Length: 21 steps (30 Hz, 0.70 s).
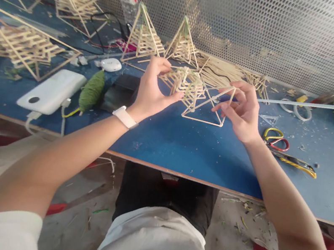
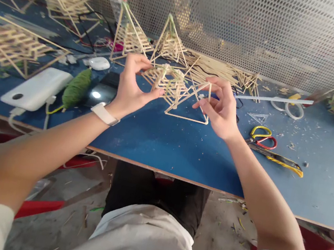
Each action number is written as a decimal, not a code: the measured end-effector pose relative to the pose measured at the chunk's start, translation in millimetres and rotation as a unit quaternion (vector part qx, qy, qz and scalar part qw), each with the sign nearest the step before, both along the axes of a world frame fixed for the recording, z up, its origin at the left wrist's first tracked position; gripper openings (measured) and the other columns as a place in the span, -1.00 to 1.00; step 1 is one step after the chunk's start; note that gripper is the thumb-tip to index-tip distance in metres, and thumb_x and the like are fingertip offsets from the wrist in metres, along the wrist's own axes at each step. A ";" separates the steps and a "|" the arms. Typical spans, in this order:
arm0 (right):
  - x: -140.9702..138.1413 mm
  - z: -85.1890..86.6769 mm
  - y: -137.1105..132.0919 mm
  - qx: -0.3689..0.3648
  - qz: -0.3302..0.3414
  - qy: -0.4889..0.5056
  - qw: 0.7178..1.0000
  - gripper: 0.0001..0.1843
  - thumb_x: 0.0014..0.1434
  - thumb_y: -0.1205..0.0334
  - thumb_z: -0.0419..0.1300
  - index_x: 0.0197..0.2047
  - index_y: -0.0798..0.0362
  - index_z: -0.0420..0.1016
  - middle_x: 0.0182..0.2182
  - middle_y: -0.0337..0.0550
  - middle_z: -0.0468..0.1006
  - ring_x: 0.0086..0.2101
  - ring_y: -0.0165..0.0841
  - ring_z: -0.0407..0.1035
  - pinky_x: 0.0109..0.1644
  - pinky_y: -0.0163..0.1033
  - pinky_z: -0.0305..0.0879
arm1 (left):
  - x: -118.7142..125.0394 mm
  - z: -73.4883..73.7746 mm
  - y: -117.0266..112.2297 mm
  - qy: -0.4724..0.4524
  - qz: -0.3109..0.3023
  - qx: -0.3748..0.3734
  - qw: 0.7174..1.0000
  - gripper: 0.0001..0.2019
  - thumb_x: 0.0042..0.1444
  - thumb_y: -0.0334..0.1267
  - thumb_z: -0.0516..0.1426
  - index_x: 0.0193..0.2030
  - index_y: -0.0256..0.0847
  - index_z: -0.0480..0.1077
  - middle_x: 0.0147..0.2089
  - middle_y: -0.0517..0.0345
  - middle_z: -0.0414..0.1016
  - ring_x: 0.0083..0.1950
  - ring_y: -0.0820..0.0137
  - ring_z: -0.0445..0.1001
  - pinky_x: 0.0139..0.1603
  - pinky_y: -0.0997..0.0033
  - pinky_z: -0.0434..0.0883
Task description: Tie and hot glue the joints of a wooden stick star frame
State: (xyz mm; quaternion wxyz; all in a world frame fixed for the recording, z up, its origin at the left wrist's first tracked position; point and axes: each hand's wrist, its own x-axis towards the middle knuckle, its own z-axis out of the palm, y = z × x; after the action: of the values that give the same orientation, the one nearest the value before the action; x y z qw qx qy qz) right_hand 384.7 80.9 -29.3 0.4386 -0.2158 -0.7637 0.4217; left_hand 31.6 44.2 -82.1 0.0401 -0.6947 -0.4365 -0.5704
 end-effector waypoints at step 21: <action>-4.0 -5.0 -7.0 -0.036 0.020 -0.006 0.999 0.24 0.17 -0.35 0.61 0.76 -0.48 0.16 0.48 -0.06 0.60 0.18 0.06 0.71 0.28 0.31 0.77 | 7.7 9.3 -10.5 0.006 -0.073 -0.072 0.995 -0.01 0.20 0.63 0.37 0.46 -0.01 0.22 0.43 -0.05 0.51 0.41 0.03 0.66 0.38 -0.18 0.60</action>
State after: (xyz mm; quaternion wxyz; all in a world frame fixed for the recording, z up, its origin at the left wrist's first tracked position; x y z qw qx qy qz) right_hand 380.8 73.9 -34.3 0.4175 -0.2187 -0.7550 0.4560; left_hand 39.2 33.6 -72.7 -0.0494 -0.7289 -0.4248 -0.5346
